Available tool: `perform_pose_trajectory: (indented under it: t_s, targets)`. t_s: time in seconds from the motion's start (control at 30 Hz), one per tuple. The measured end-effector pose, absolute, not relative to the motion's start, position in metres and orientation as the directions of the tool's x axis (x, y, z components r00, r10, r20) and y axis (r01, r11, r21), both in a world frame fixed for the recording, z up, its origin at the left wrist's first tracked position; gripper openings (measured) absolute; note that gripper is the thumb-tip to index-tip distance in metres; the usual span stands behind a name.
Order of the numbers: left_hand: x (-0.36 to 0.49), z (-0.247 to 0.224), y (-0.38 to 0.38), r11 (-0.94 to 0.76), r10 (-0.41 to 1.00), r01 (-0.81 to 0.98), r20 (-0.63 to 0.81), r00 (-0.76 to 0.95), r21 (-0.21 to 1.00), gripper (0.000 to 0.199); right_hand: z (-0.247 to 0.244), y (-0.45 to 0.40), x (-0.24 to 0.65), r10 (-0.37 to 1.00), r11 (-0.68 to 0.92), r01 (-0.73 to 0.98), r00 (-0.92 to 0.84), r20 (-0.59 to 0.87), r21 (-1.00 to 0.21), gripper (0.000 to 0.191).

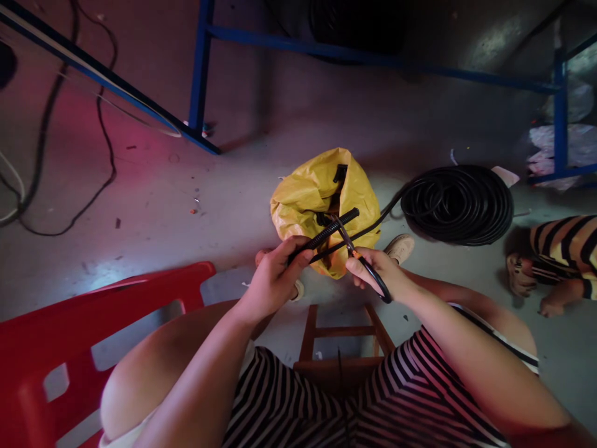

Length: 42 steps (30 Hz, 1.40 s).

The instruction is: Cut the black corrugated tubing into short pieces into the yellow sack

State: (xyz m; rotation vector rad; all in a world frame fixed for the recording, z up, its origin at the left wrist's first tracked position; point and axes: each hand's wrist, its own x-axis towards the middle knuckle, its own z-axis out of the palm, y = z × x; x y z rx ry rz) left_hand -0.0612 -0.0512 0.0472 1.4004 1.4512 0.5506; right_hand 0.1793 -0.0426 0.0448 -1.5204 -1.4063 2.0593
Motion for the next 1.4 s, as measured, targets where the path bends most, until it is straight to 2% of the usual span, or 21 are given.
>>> perform_pose_trajectory:
  t_s: [0.2,0.33,0.43,0.5,0.6,0.7,0.83,1.03,1.4]
  targets:
    - [-0.069,0.048,-0.047,0.324,0.882,0.384,-0.423,0.208,0.865,0.038,0.041,-0.045,0.182,0.657,-0.484,0.389,-0.430,-0.619,-0.784,0.067]
    - [-0.064,0.049,-0.047,0.419,0.864,0.279,-0.474,0.172,0.864,0.033,0.038,-0.049,0.178,0.643,-0.502,0.408,-0.413,-0.645,-0.762,0.065]
    - [-0.054,0.045,-0.050,0.455,0.870,0.196,-0.480,0.111,0.869,0.039,0.037,-0.053,0.174,0.628,-0.500,0.424,-0.422,-0.654,-0.755,0.063]
    - [-0.049,0.041,-0.053,0.426,0.892,0.211,-0.447,0.062,0.880,0.039,0.036,-0.055,0.172,0.628,-0.488,0.436,-0.425,-0.651,-0.756,0.063]
    - [-0.047,0.037,-0.054,0.319,0.931,0.335,-0.358,0.063,0.887,0.032,0.034,-0.056,0.172,0.641,-0.456,0.449,-0.433,-0.633,-0.768,0.064]
    - [-0.049,0.037,-0.052,0.204,0.941,0.416,-0.294,0.166,0.886,0.026,0.032,-0.057,0.174,0.642,-0.430,0.445,-0.460,-0.613,-0.786,0.062]
    - [-0.046,0.037,-0.051,0.115,0.932,0.440,-0.250,0.263,0.890,0.020,0.029,-0.058,0.175,0.632,-0.390,0.475,-0.486,-0.604,-0.789,0.056]
    - [-0.044,0.033,-0.053,0.065,0.929,0.474,-0.227,0.293,0.878,0.016,0.028,-0.057,0.176,0.614,-0.343,0.532,-0.497,-0.613,-0.774,0.054]
    - [-0.049,0.030,-0.054,0.056,0.929,0.500,-0.228,0.291,0.864,0.015,0.028,-0.058,0.168,0.651,-0.329,0.565,-0.445,-0.615,-0.757,0.065]
